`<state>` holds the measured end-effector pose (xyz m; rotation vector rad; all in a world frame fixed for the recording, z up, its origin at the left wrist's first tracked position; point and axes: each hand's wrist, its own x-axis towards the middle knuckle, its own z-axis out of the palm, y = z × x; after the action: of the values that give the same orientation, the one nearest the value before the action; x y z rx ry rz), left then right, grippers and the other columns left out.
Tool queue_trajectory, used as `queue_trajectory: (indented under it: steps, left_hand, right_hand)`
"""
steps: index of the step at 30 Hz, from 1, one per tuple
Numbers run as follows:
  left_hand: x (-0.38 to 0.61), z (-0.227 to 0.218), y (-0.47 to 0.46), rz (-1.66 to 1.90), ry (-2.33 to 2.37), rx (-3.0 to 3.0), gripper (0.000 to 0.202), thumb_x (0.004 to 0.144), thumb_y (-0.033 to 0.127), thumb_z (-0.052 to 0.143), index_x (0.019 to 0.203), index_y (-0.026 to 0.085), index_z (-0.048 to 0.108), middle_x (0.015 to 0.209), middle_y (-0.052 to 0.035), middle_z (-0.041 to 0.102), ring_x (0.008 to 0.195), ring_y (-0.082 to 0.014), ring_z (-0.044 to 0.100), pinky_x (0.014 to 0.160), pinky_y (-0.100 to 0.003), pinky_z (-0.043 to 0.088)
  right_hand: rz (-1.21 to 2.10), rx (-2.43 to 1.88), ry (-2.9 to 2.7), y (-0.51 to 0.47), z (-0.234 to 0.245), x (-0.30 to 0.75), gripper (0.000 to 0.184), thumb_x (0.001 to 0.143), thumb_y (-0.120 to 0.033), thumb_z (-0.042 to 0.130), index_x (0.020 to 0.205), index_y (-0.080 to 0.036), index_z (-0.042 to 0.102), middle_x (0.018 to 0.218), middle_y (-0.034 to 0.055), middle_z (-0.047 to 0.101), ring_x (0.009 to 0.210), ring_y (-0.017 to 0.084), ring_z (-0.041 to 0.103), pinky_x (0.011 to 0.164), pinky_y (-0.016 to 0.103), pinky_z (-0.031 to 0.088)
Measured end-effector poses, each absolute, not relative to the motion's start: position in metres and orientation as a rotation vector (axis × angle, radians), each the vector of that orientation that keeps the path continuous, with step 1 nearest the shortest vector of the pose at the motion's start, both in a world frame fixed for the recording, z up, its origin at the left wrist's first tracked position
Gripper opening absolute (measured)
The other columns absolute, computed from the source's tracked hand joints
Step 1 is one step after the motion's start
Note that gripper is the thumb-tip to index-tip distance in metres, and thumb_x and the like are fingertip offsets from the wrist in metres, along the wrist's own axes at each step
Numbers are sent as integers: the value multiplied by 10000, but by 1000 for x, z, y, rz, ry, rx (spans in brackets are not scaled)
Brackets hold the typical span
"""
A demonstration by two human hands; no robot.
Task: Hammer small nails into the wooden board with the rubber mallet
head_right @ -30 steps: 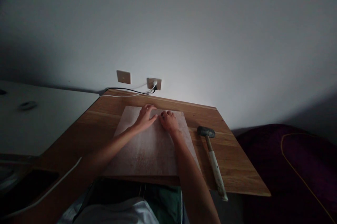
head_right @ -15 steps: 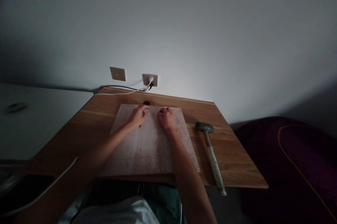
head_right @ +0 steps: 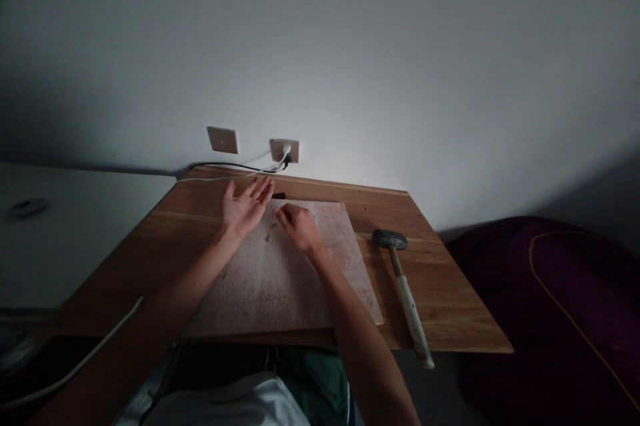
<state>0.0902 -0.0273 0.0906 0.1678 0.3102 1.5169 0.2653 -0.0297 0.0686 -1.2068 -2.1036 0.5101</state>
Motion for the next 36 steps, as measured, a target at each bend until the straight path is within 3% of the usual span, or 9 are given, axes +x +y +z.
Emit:
queue_trajectory:
  steps: [3,6,10,14,17,19,23,28,36]
  left_hand:
    - [91,93,-30,1508,292,163,579,1071,609,342,1276,139,612,1320,-204,697,1262,-302,687,957,-418,651]
    - [91,92,-30,1529,278,145,592,1071,603,348,1269,112,612,1291,-217,705,1258,-305,688,978,-411,640]
    - [91,87,-30,1512,316,208,597,1067,617,343,1216,123,642,1223,-198,733,1216,-297,707,1008,-437,621]
    - [88,85,-26,1450,371,369,567,1045,619,404,1116,129,681,1188,-188,744,1189,-299,710,1018,-457,605]
    - [80,80,-17,1482,510,572,412,994,524,528,1072,158,698,1189,-152,751,1131,-272,722,976,-426,603]
    - [74,73,-9,1519,725,790,284,930,425,606,1029,177,700,1133,-115,765,1036,-236,733,913,-375,597]
    - [67,52,-1,1459,1288,1519,115,808,230,682,916,198,707,975,-58,773,923,-215,712,872,-345,565]
    - [69,35,-9,1196,1517,2159,173,805,127,670,930,231,730,970,-46,780,930,-234,719,920,-368,558]
    - [67,33,-10,1122,1456,2297,239,835,82,629,993,230,730,1015,-36,789,932,-206,732,934,-339,567]
  right_hand:
    - [687,-1147,-2206,-41,71,240,539,1055,-596,503,699,-206,608,619,-20,626,587,123,590,599,225,401]
    - [802,-1112,-2244,-46,70,225,558,1062,-623,472,722,-200,604,645,-19,644,579,112,588,578,217,399]
    - [848,-1090,-2271,-45,72,225,496,1084,-535,487,749,-195,624,670,-3,669,611,127,617,615,228,426]
    - [861,-1023,-2344,-38,76,238,311,1042,-303,597,763,-199,687,658,-18,701,603,125,651,659,225,466]
    - [757,-1050,-2300,-27,78,255,150,978,-169,607,960,-222,746,762,-16,758,676,137,694,714,234,500]
    - [610,-1138,-2186,-18,75,270,185,962,-175,596,1078,-226,731,871,21,777,756,167,704,754,267,516]
    - [347,-1336,-1927,-2,56,297,241,984,-220,485,1090,-189,699,993,114,747,842,221,677,796,333,526]
    - [229,-1448,-1844,3,34,310,204,963,-286,543,1007,-178,711,1014,125,729,902,239,664,849,355,526]
    - [209,-1523,-1912,1,27,307,168,961,-301,629,976,-179,743,935,96,766,860,224,697,783,306,522]
